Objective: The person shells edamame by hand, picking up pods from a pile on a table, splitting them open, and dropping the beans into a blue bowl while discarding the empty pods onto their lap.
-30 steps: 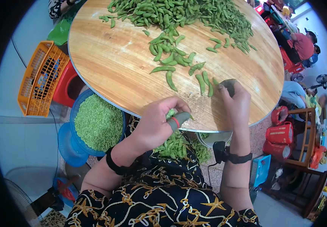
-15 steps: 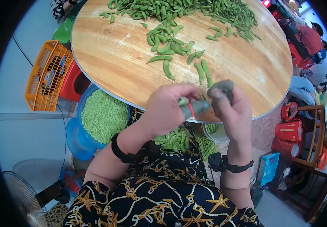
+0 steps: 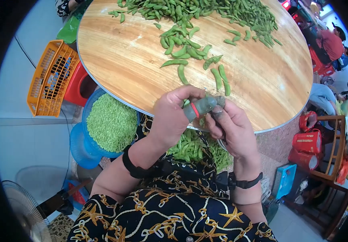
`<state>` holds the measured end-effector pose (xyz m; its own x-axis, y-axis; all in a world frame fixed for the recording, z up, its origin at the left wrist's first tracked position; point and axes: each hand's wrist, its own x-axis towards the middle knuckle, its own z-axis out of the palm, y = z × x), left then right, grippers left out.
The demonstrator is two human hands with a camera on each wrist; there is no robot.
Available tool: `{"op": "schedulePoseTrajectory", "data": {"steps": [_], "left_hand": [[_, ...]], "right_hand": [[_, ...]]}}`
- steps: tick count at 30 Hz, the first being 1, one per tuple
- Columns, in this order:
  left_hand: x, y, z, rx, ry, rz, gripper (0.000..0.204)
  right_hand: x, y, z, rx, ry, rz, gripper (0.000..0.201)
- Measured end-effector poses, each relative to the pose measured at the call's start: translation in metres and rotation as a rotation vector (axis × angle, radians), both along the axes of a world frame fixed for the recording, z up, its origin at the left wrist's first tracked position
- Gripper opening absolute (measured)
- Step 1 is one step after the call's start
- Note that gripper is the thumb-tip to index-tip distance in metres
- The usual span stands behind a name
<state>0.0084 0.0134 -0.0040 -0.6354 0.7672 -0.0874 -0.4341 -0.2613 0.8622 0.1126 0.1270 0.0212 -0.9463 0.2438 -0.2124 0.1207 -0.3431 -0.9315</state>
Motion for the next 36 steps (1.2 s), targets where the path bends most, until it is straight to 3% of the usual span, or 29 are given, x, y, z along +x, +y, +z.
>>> {"op": "schedulePoseTrajectory", "data": {"steps": [2,3,5,7,9,11,12,13,14,16,18,20,22,24,26,28,32,33,35,36], "left_hand": [[-0.002,-0.001,0.000,0.036,-0.010,0.011,0.013],[-0.005,-0.004,0.001,0.106,-0.077,-0.073,0.013],[-0.010,-0.007,-0.002,0.180,-0.145,-0.155,0.012],[-0.017,-0.009,-0.010,0.385,-0.163,-0.279,0.013],[-0.018,-0.012,-0.005,0.320,-0.216,-0.282,0.013],[-0.014,-0.013,0.006,0.262,-0.268,-0.289,0.013],[-0.008,-0.011,0.011,0.080,-0.077,-0.139,0.013],[-0.005,-0.010,0.014,-0.101,0.114,0.011,0.014],[-0.007,-0.010,0.013,-0.093,0.114,0.010,0.014],[-0.011,-0.013,0.011,-0.292,0.502,0.074,0.013],[-0.009,-0.012,0.012,-0.283,0.518,0.084,0.014],[-0.010,-0.011,0.011,-0.279,0.534,0.094,0.015],[-0.013,-0.011,0.010,-0.270,0.400,0.090,0.021],[-0.020,-0.013,0.008,-0.270,0.412,0.000,0.025],[-0.024,-0.012,0.004,-0.256,0.436,-0.077,0.030],[-0.020,-0.013,-0.002,-0.203,0.648,-0.127,0.036],[-0.013,-0.010,0.009,-0.250,0.684,-0.281,0.026],[-0.013,-0.009,0.013,-0.241,0.696,-0.279,0.026],[-0.011,-0.008,0.019,-0.272,0.247,-0.282,0.027],[-0.009,-0.007,0.019,-0.272,0.255,-0.280,0.027]], "right_hand": [[-0.003,-0.006,0.003,-0.134,0.009,-0.043,0.016],[-0.003,-0.006,0.005,-0.130,0.008,-0.040,0.016],[-0.002,-0.007,0.010,-0.443,-0.100,-0.009,0.015],[0.000,-0.009,0.009,-0.476,-0.078,0.030,0.015],[-0.001,-0.010,0.007,-0.509,-0.057,0.066,0.015],[-0.005,-0.012,0.005,-0.121,-0.018,-0.035,0.014],[-0.007,-0.015,0.006,-0.115,-0.019,-0.037,0.014],[-0.008,-0.020,0.007,0.206,-0.042,-0.107,0.012],[-0.010,-0.022,0.009,0.527,-0.065,-0.176,0.010],[-0.011,-0.018,0.002,0.616,-0.098,-0.177,0.007],[-0.015,-0.015,0.002,0.407,-0.179,-0.187,0.007],[-0.019,-0.018,0.001,0.431,-0.157,-0.207,0.008],[-0.021,-0.016,-0.002,0.456,-0.135,-0.228,0.010],[-0.023,-0.002,-0.006,0.788,-0.020,-0.376,0.013],[-0.023,0.013,0.008,1.177,-0.333,-0.493,0.018],[-0.019,0.024,-0.004,1.428,-0.338,-0.452,0.019],[-0.015,0.027,-0.010,1.504,-0.309,-0.477,0.016],[-0.015,0.029,-0.008,1.367,-0.250,-0.493,0.014],[-0.014,0.026,0.001,1.054,-0.131,-0.518,0.012],[-0.012,0.023,0.005,1.054,-0.124,-0.521,0.012]]}}
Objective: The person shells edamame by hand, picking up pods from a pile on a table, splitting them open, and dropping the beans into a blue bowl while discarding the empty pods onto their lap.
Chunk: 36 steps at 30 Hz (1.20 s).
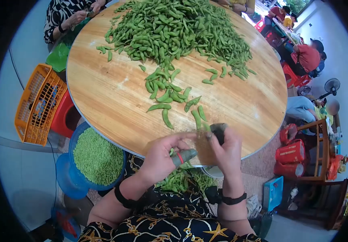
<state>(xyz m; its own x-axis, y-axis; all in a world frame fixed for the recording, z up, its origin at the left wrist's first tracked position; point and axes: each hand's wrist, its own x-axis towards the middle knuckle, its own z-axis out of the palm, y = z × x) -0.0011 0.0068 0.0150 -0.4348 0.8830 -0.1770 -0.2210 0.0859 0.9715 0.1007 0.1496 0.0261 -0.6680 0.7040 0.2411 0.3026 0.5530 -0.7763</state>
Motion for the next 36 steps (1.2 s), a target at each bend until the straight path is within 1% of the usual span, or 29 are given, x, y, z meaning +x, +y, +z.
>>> {"op": "schedulePoseTrajectory", "data": {"steps": [2,3,4,6,7,8,9,10,11,12,13,15,16,18,19,21,22,24,25,27,28,30,31,33,34,36], "left_hand": [[0.002,0.006,-0.003,0.149,-0.131,0.162,0.031],[0.000,0.006,-0.004,0.139,-0.098,0.173,0.023],[0.000,0.008,-0.006,0.137,-0.097,0.174,0.023],[0.001,0.006,-0.009,0.125,-0.165,0.221,0.021],[0.002,0.006,-0.005,0.105,-0.168,0.242,0.017],[0.003,0.006,-0.007,0.084,-0.171,0.252,0.017],[0.004,0.006,-0.010,0.127,-0.172,0.275,0.014],[0.005,0.006,-0.013,0.171,-0.170,0.297,0.012],[0.006,0.006,-0.013,0.188,-0.118,0.323,0.009],[0.006,0.006,-0.013,0.177,-0.116,0.330,0.009],[0.006,0.005,-0.012,0.176,-0.091,0.336,0.008],[0.008,0.007,-0.013,0.194,-0.004,0.361,0.007],[0.009,0.006,-0.012,0.192,-0.004,0.361,0.007],[0.011,0.005,-0.005,0.072,0.109,0.354,0.009],[0.012,0.005,-0.005,0.070,0.108,0.353,0.009],[0.012,0.003,-0.004,0.090,0.336,0.321,0.009],[0.013,0.003,-0.004,0.088,0.334,0.319,0.009],[0.016,0.004,-0.003,0.194,0.086,0.242,0.012],[0.015,0.004,-0.004,0.193,0.085,0.242,0.012],[0.013,0.002,-0.008,0.295,-0.219,0.127,0.013],[0.011,0.001,-0.010,0.293,-0.220,0.126,0.013],[0.007,0.000,-0.011,0.298,-0.371,0.052,0.016],[0.008,0.000,-0.009,0.298,-0.372,0.052,0.016],[0.012,0.002,-0.001,0.096,0.141,0.152,0.017],[0.011,0.002,-0.003,0.097,0.140,0.151,0.017],[0.009,0.002,-0.007,0.044,0.330,0.209,0.019]], "right_hand": [[0.005,-0.008,0.007,-0.251,0.039,0.216,0.015],[0.006,-0.014,0.011,-0.283,0.051,0.280,0.014],[0.006,-0.021,0.021,-0.364,0.035,0.295,0.014],[0.008,-0.022,0.012,-0.314,0.050,0.353,0.013],[0.008,-0.022,0.011,-0.415,0.027,0.356,0.013],[0.008,-0.022,0.011,-0.520,0.002,0.359,0.012],[0.009,-0.021,0.009,-0.725,-0.013,0.373,0.015],[0.010,-0.020,0.016,-0.849,-0.049,0.410,0.020],[0.012,-0.022,0.013,-0.951,0.009,0.427,0.022],[0.013,-0.023,0.011,-1.047,0.068,0.442,0.024],[0.015,-0.023,0.009,-1.057,0.068,0.444,0.024],[0.019,-0.020,0.005,-1.165,0.072,0.538,0.025],[0.018,-0.020,0.004,-1.168,0.073,0.539,0.025],[0.018,-0.021,0.003,-1.137,0.076,0.503,0.025],[0.020,-0.022,0.001,-1.139,0.077,0.501,0.025],[0.021,-0.022,-0.003,-1.136,0.116,0.508,0.023],[0.022,-0.023,-0.005,-1.139,0.116,0.506,0.023],[0.022,-0.025,-0.006,-1.079,0.138,0.480,0.022],[0.023,-0.027,-0.005,-1.080,0.136,0.480,0.022],[0.024,-0.031,-0.001,-1.250,0.165,0.425,0.019],[0.024,-0.031,-0.001,-1.252,0.165,0.424,0.019],[0.023,-0.032,0.000,-1.292,0.197,0.419,0.015],[0.022,-0.032,-0.003,-1.292,0.197,0.419,0.015],[0.021,-0.033,-0.009,-0.758,0.098,0.340,0.013],[0.020,-0.033,-0.008,-0.757,0.097,0.339,0.013],[0.017,-0.031,-0.006,-0.830,0.060,0.306,0.014]]}}
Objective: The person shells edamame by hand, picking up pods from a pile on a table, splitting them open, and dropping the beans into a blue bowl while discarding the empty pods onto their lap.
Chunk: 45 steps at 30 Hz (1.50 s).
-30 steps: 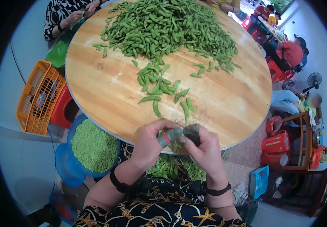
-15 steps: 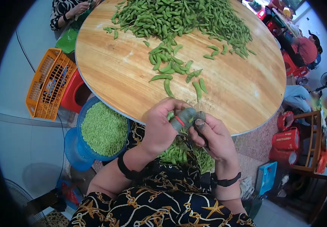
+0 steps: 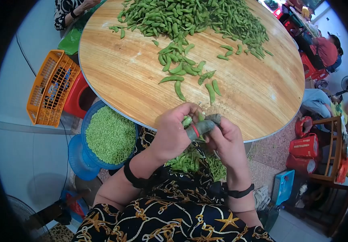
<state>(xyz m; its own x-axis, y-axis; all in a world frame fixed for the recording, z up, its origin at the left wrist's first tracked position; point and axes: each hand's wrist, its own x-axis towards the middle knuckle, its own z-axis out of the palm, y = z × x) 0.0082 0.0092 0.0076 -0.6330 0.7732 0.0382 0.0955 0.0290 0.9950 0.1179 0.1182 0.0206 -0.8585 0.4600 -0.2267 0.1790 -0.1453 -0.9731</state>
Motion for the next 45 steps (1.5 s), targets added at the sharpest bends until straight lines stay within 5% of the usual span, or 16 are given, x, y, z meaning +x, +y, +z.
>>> {"op": "schedulePoseTrajectory", "data": {"steps": [4,7,9,10,12,16,22,24,28,31,33,36,39,41,45], "left_hand": [[-0.007,-0.001,0.000,0.078,0.110,-0.008,0.018],[-0.015,-0.005,-0.007,0.050,-0.009,-0.031,0.016],[-0.019,-0.004,-0.022,0.288,-0.554,-0.038,0.023],[-0.022,-0.005,-0.023,0.284,-0.559,-0.042,0.023],[-0.026,-0.007,-0.023,0.299,-0.401,-0.085,0.025],[-0.024,-0.013,-0.015,0.136,-0.050,-0.261,0.020],[-0.011,-0.009,0.009,-0.070,-0.272,-0.189,0.017],[-0.013,-0.008,0.000,0.170,-0.633,-0.163,0.023],[-0.009,-0.003,0.001,0.234,-0.523,-0.097,0.028],[-0.003,0.000,0.003,0.300,-0.674,-0.030,0.026],[-0.002,0.003,0.002,0.321,-0.880,0.012,0.021],[-0.004,0.004,-0.013,0.429,-0.881,-0.128,0.017],[0.000,0.004,-0.003,0.431,-0.826,-0.044,0.012],[0.002,0.004,-0.001,0.394,-0.786,0.015,0.011],[0.002,0.004,-0.004,0.298,-0.627,0.069,0.012]], "right_hand": [[-0.002,0.011,0.000,-0.395,0.124,0.007,0.016],[-0.012,0.021,0.003,0.302,0.043,0.081,0.013],[-0.026,0.038,0.013,0.769,-0.046,-0.015,0.010],[-0.032,0.051,0.012,0.766,-0.051,-0.018,0.010],[-0.044,0.073,0.010,1.481,-0.250,0.092,0.012],[-0.054,0.084,0.013,1.573,-0.381,0.249,0.027],[-0.062,0.090,0.013,1.476,-0.283,0.351,0.021],[-0.062,0.095,0.009,1.378,-0.194,0.372,0.023],[-0.057,0.092,0.004,1.401,-0.140,0.323,0.019],[-0.041,0.072,0.003,0.860,-0.061,0.132,0.019],[-0.029,0.050,0.007,0.756,0.002,0.112,0.017],[-0.015,0.019,0.015,0.599,0.074,0.041,0.018],[-0.008,0.011,0.013,0.270,0.134,0.020,0.012],[-0.002,0.011,0.018,-0.156,0.041,0.181,0.015],[0.000,0.006,0.009,-0.169,0.062,0.217,0.023]]}}
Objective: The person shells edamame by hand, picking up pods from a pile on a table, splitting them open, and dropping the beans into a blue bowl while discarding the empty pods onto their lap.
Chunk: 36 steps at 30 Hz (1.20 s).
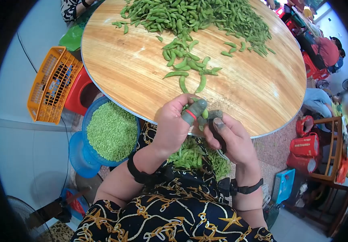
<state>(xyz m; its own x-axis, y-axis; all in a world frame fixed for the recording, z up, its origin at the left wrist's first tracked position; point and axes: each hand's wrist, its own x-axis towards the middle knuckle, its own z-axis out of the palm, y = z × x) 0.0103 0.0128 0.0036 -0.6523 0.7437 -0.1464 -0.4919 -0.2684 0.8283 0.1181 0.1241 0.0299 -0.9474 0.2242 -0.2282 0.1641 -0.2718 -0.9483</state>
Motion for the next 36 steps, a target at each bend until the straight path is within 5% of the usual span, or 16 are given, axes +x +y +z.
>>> {"op": "schedulePoseTrajectory", "data": {"steps": [6,8,10,14,17,19,20,24,26,27,28,29,31,33,34,36], "left_hand": [[0.000,-0.004,0.001,-0.118,0.293,0.015,0.013],[-0.004,-0.010,-0.001,-0.110,0.308,-0.043,0.013],[-0.011,-0.013,-0.002,0.107,0.030,-0.269,0.014],[-0.015,-0.017,-0.002,0.090,-0.067,-0.256,0.015],[-0.017,-0.016,-0.002,0.123,-0.130,-0.284,0.012],[-0.012,-0.014,-0.004,-0.120,0.326,-0.061,0.012],[-0.012,-0.016,-0.001,-0.120,0.323,-0.060,0.012],[-0.016,-0.018,0.011,-0.268,0.604,0.037,0.012],[-0.022,-0.016,0.010,-0.307,0.694,0.103,0.010],[-0.028,-0.014,0.010,-0.220,0.436,0.065,0.008],[-0.032,-0.014,0.010,-0.132,0.178,0.025,0.008],[-0.035,-0.013,0.006,-0.133,0.177,0.025,0.008],[-0.042,-0.014,-0.004,-0.009,-0.037,0.013,0.011],[-0.050,-0.017,-0.002,0.013,-0.081,0.006,0.013],[-0.051,-0.018,-0.001,0.037,-0.122,-0.004,0.015],[-0.049,-0.019,-0.005,0.023,-0.094,-0.068,0.016]], "right_hand": [[-0.004,-0.002,-0.007,0.005,-0.017,-0.017,0.021],[-0.003,-0.005,-0.004,-0.251,-0.052,-0.028,0.018],[-0.003,-0.006,-0.002,-0.395,-0.057,0.000,0.017],[-0.005,-0.008,-0.007,-0.705,-0.062,0.015,0.015],[-0.011,-0.011,-0.011,-0.525,-0.043,-0.055,0.013],[-0.016,-0.013,-0.012,-0.349,-0.027,-0.100,0.013],[-0.019,-0.014,-0.012,-0.175,-0.009,-0.143,0.013],[-0.026,-0.012,-0.007,-0.380,-0.074,-0.163,0.013],[-0.035,-0.015,-0.007,0.060,-0.076,-0.153,0.015],[-0.039,-0.013,-0.006,0.061,-0.077,-0.151,0.015],[-0.042,-0.010,-0.004,0.407,-0.016,-0.094,0.014],[-0.046,-0.007,-0.003,0.751,0.047,-0.034,0.014],[-0.056,0.012,0.001,0.791,0.000,0.043,0.013],[-0.070,0.032,0.002,1.204,0.118,-0.073,0.012],[-0.073,0.040,0.002,1.203,0.116,-0.072,0.012],[-0.077,0.050,0.002,1.690,-0.125,0.112,0.015]]}}
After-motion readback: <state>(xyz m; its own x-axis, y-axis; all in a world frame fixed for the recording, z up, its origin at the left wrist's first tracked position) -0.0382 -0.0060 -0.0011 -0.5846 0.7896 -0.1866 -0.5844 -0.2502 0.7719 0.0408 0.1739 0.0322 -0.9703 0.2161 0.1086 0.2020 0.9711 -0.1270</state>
